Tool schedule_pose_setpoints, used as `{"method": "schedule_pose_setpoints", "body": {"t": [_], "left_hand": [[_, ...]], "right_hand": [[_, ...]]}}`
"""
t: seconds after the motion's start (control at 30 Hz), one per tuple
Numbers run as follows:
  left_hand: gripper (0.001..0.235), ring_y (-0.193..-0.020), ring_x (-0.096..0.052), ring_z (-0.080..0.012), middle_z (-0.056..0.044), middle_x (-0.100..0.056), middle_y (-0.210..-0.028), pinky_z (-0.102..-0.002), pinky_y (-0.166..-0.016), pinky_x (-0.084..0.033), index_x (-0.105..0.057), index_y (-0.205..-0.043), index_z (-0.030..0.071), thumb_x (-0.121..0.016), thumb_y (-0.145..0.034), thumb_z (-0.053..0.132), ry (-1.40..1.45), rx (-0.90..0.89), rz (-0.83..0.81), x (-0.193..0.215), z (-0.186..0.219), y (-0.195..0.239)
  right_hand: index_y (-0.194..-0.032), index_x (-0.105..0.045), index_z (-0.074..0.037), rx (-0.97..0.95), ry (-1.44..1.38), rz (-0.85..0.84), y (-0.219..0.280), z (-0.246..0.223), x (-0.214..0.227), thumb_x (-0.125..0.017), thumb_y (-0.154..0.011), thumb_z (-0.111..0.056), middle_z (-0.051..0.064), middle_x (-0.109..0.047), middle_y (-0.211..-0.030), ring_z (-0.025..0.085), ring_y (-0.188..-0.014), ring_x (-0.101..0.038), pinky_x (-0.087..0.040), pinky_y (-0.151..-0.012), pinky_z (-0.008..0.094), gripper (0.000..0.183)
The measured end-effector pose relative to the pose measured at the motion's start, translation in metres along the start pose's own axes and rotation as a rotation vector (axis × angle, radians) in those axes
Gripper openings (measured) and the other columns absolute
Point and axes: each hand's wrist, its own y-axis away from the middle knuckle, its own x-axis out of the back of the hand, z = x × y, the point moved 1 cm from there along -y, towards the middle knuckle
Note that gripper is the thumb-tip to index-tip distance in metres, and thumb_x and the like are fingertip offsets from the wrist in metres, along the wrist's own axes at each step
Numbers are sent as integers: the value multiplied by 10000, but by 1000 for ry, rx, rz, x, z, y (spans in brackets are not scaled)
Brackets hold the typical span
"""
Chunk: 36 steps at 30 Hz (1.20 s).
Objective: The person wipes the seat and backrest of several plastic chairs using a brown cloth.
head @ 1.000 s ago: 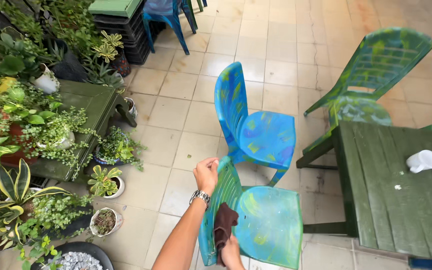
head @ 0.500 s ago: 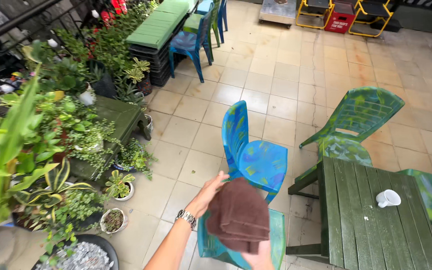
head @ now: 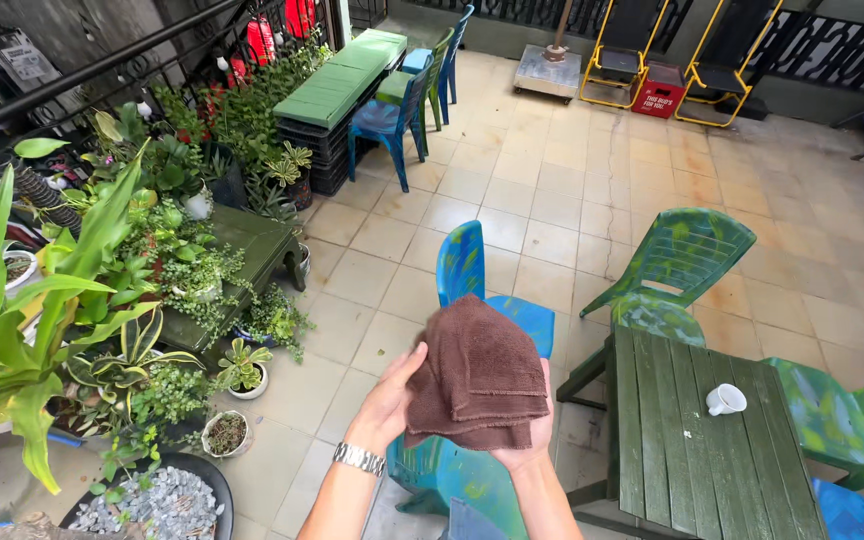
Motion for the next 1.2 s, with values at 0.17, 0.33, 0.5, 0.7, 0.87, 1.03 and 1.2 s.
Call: {"method": "schedule_pose_setpoints", "body": {"t": [0.17, 0.33, 0.5, 0.7, 0.87, 1.03, 1.2], "left_hand": [[518, -1202, -622, -247, -143, -656, -1375, -386, -1045, -497, -559, -1428, 79, -641, -922, 155, 114, -182, 84, 8, 37, 25], [630, -1180, -646, -214, -140, -692, -1343, -358, -1071, -510, -545, -1429, 40, -733, -827, 41, -184, -360, 151, 32, 89, 19], [770, -1272, -600, -191, -94, -639, -1438, -344, -1124, -460, -480, -1516, 88, -745, -793, 56, -250, -298, 93, 76, 165, 4], [826, -1286, -596, -184, -85, -631, -1452, -334, -1121, -455, -447, -1552, 112, -760, -788, 81, -329, -278, 61, 136, 249, -26], [838, -1321, -577, -153, -59, -608, -1492, -314, -1146, -443, -423, -1564, 104, -758, -795, 113, -397, -246, 92, 163, 290, -56], [952, -1384, -541, -147, -50, -534, -1584, -315, -1179, -404, -293, -1628, 127, -761, -800, 136, -383, -203, 118, 177, 324, -121], [813, -1400, -528, -133, -16, -537, -1586, -303, -1193, -380, -381, -1581, 150, -731, -847, 146, -458, -189, 92, 173, 369, -192]], "right_hand": [[-1355, -632, -169, -45, 84, 65, -7, 33, -42, -458, -1004, -665, 112, -634, -1401, 345, -1306, -556, -384, -1140, 539, 632], [-1396, -577, -113, 34, 263, 223, -39, 61, -51, -446, -980, -583, 172, -597, -1423, 389, -1314, -535, -384, -1139, 560, 641], [-1382, -586, -81, 51, 329, 200, -101, 97, -57, -467, -938, -662, 196, -626, -1364, 381, -1245, -575, -433, -1069, 532, 740], [-1311, -647, -64, 183, 565, 287, -179, 149, -82, -482, -1023, -484, 176, -720, -1187, 330, -1039, -673, -515, -863, 462, 536], [-1274, -655, -56, 236, 571, 319, -229, 170, -97, -524, -1030, -371, 153, -726, -1171, 297, -1017, -682, -528, -844, 427, 419], [-1328, -615, -20, 183, 517, 323, -297, 161, -103, -518, -1015, -357, 200, -700, -1217, 336, -1059, -665, -523, -903, 471, 469], [-1297, -628, -6, 158, 495, 372, -385, 133, -89, -547, -999, -262, 214, -708, -1198, 342, -1029, -673, -537, -889, 479, 401]]}}
